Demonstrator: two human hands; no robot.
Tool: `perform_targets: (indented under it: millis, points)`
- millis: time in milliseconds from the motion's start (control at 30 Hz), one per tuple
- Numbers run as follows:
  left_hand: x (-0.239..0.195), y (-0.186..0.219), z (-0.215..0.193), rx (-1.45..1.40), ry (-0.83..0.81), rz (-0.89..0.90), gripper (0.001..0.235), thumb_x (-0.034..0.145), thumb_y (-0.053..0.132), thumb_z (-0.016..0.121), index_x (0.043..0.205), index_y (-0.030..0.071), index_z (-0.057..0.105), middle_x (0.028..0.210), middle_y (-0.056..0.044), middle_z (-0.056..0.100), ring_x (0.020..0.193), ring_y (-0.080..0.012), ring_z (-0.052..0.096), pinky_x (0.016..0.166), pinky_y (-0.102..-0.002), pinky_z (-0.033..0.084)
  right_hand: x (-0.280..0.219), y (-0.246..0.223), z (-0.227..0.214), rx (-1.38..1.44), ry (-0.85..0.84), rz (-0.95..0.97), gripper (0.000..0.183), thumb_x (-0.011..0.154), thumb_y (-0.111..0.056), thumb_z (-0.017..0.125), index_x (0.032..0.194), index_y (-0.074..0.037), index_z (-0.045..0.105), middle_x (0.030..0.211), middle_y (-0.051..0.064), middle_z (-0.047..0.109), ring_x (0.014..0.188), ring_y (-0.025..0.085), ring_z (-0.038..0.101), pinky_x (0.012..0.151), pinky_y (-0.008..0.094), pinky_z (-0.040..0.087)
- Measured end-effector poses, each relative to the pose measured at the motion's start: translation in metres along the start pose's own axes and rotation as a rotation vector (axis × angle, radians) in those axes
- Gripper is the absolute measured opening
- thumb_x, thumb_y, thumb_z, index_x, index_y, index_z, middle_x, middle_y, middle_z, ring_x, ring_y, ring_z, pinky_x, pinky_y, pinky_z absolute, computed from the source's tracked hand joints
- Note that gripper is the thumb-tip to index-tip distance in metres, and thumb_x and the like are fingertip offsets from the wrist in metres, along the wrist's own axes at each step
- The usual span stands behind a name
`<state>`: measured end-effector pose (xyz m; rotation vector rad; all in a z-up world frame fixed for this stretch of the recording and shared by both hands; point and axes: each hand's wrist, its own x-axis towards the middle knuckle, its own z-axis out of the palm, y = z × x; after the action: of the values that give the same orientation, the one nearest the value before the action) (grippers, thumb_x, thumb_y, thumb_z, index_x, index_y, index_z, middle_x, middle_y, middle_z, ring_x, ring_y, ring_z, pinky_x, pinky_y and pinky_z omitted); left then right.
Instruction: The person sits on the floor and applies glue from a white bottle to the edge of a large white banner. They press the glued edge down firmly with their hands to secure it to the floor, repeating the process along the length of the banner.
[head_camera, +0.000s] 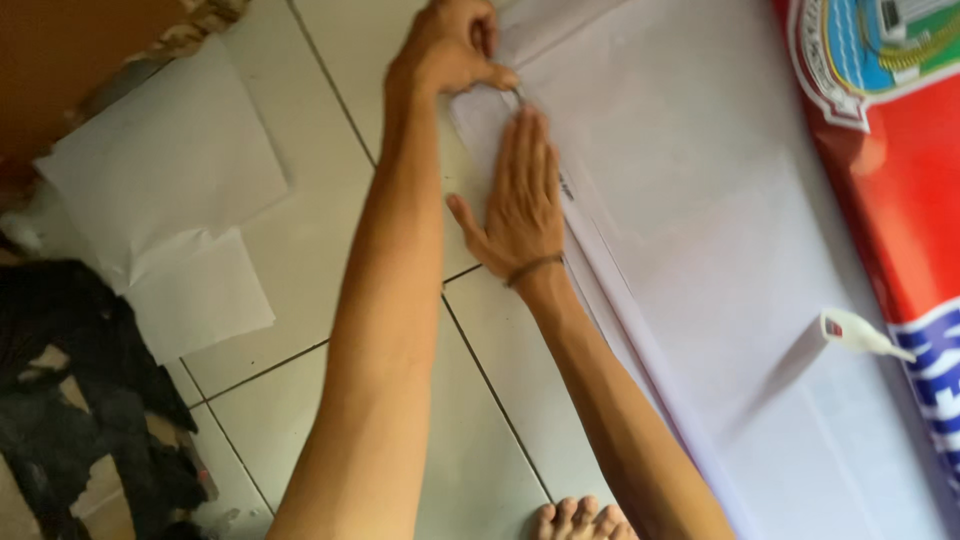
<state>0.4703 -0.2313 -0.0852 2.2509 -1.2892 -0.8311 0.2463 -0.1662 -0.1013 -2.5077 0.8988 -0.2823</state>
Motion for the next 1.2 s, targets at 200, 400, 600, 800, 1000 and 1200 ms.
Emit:
perform_targets:
  millis: [200, 400, 600, 800, 1000, 1200]
  points:
    - [0.001, 0.003, -0.005, 0.026, -0.010, 0.058, 0.042, 0.066, 0.028, 0.101, 0.078, 0.024, 0.061, 0.071, 0.010, 0.060, 0.065, -0.0058, 0.052, 0.062, -0.026, 0.043, -0.001, 0.009, -0.011, -0.023, 0.018, 0.002, 0.091, 0.107, -0.064, 0.037, 0.164, 0.003, 0.013, 0.173, 0.019, 0.011, 0.163, 0.032, 0.008, 0.137, 0.046, 0.012]
    - [0.000, -0.005, -0.006, -0.042, -0.071, -0.036, 0.042, 0.074, 0.018, 0.102, 0.079, 0.018, 0.060, 0.069, 0.005, 0.058, 0.056, -0.0054, 0.051, 0.044, -0.027, 0.043, -0.119, 0.033, -0.057, -0.023, -0.078, -0.011, 0.087, 0.106, -0.062, 0.028, 0.164, 0.002, 0.013, 0.173, 0.017, 0.012, 0.162, 0.029, 0.011, 0.134, 0.041, 0.012]
    - [-0.019, 0.026, -0.013, 0.070, -0.056, -0.130, 0.039, 0.081, 0.016, 0.101, 0.087, 0.014, 0.062, 0.082, 0.002, 0.064, 0.071, -0.0106, 0.055, 0.055, -0.033, 0.050, -0.245, 0.071, -0.084, -0.052, -0.152, 0.041, 0.091, 0.102, -0.064, 0.031, 0.162, 0.003, 0.017, 0.172, 0.018, 0.015, 0.160, 0.030, 0.013, 0.130, 0.042, 0.014]
    - [-0.034, 0.017, -0.007, 0.042, 0.003, -0.065, 0.035, 0.084, 0.020, 0.101, 0.094, 0.014, 0.068, 0.086, 0.001, 0.066, 0.078, -0.0082, 0.057, 0.062, -0.028, 0.052, -0.320, 0.090, -0.089, -0.142, -0.170, 0.090, 0.095, 0.098, -0.068, 0.030, 0.163, -0.001, 0.017, 0.172, 0.016, 0.015, 0.161, 0.029, 0.011, 0.130, 0.041, 0.010]
    - [-0.126, 0.058, 0.096, 0.405, 0.480, 0.691, 0.012, 0.109, 0.000, 0.077, 0.115, -0.004, 0.068, 0.114, -0.023, 0.068, 0.115, -0.0445, 0.063, 0.121, -0.059, 0.032, -0.319, 0.089, -0.089, -0.162, -0.116, 0.140, 0.097, 0.097, -0.074, 0.029, 0.164, -0.004, 0.020, 0.172, 0.013, 0.019, 0.160, 0.026, 0.014, 0.130, 0.039, 0.008]
    - [-0.252, 0.109, 0.200, 0.176, -0.314, 1.041, 0.047, 0.103, 0.035, 0.052, 0.147, 0.021, 0.057, 0.157, 0.002, 0.052, 0.147, -0.0179, 0.043, 0.127, -0.040, 0.017, -0.319, 0.089, -0.087, -0.071, -0.028, 0.157, 0.100, 0.094, -0.078, 0.029, 0.165, -0.008, 0.021, 0.173, 0.010, 0.018, 0.161, 0.023, 0.014, 0.130, 0.038, 0.005]
